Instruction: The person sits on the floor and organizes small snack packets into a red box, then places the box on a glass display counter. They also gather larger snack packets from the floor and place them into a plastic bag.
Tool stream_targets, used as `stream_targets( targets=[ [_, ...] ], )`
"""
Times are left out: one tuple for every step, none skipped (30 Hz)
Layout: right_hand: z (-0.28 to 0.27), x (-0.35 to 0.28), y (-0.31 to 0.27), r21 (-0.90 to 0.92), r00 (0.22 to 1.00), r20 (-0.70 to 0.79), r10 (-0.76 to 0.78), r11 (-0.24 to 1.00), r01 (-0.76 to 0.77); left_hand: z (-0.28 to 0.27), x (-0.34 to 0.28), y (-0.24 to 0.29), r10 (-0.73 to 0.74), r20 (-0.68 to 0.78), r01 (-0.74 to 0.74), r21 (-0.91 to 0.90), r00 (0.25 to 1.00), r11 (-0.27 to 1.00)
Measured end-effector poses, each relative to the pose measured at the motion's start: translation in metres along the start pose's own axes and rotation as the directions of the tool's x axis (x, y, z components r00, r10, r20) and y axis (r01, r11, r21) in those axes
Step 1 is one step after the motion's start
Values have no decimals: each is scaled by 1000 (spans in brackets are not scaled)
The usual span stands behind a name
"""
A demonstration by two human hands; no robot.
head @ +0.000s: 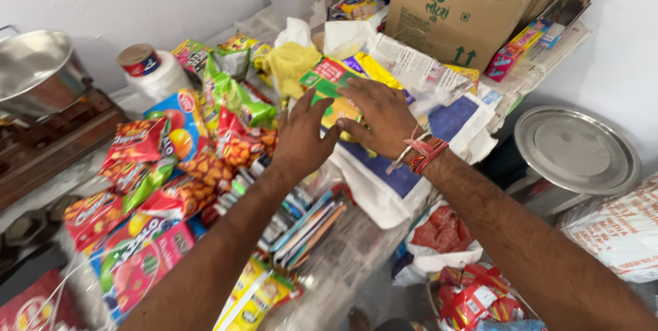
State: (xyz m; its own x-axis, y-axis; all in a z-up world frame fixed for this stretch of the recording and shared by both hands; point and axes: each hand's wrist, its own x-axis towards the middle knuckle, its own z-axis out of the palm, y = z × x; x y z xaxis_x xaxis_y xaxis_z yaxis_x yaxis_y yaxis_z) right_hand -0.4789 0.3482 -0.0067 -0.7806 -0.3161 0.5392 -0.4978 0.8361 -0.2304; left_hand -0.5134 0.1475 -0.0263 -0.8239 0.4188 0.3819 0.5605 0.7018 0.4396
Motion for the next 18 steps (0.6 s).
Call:
stream_targets(
  targets=[
    [-1, -3, -16, 1, 1000, 2, -23, 1000, 23, -11, -12, 1, 19, -26, -20, -10, 999, 1000],
    [-1, -6, -33, 3, 999, 3, -47, 999, 47, -22, -25, 1, 39, -53, -40, -19, 998, 999],
    [-2, -9, -48, 22, 999, 19, -49, 999, 48, -32, -38, 3, 59, -74, -62, -30, 995, 998],
    [-3, -12, -63, 41, 998, 35, -51, 998, 50, -43, -52, 4, 71, -92, -75, -33, 993, 997],
    [-5, -16, -77, 55, 998, 52, -46, 998, 43, -52, -65, 5, 89, -106, -93, -41, 990, 995],
    [-7, -21, -90, 86, 997, 53, -63, 995, 58, -61, -78, 7, 106, -120, -112, -49, 987, 993],
    [-11, -27, -101, 112, 996, 56, -75, 991, 68, -67, -90, 11, 107, -132, -117, -71, 985, 991],
    [-16, -34, -110, 137, 994, 59, -87, 987, 79, -72, -102, 14, 107, -144, -121, -94, 984, 988],
    [-21, -42, -119, 152, 994, 68, -87, 985, 76, -75, -115, 18, 104, -153, -123, -119, 983, 985],
    [-26, -51, -126, 167, 993, 77, -87, 983, 73, -76, -126, 22, 105, -145, -126, -145, 984, 981],
    [-31, -59, -133, 181, 993, 83, -88, 981, 71, -77, -135, 26, 109, -139, -132, -169, 984, 977],
    [-35, -70, -141, 183, 995, 80, -65, 982, 50, -76, -143, 32, 113, -133, -137, -194, 985, 971],
    [-41, -81, -147, 185, 996, 77, -47, 982, 32, -73, -150, 40, 126, -146, -154, -204, 981, 967],
    [-47, -93, -152, 187, 997, 74, -28, 982, 14, -69, -156, 50, 138, -160, -171, -213, 977, 962],
    [-53, -104, -156, 173, 996, 83, -25, 985, 10, -67, -163, 59, 148, -175, -185, -217, 973, 958],
    [-62, -115, -158, 159, 995, 93, -22, 987, 7, -64, -171, 69, 149, -158, -184, -238, 976, 954],
    [-72, -125, -158, 142, 995, 96, -22, 990, 8, -62, -176, 80, 156, -147, -190, -254, 977, 948],
    [-82, -137, -158, 135, 995, 98, -20, 991, 7, -58, -182, 92, 163, -136, -195, -271, 977, 943]
  ],
)
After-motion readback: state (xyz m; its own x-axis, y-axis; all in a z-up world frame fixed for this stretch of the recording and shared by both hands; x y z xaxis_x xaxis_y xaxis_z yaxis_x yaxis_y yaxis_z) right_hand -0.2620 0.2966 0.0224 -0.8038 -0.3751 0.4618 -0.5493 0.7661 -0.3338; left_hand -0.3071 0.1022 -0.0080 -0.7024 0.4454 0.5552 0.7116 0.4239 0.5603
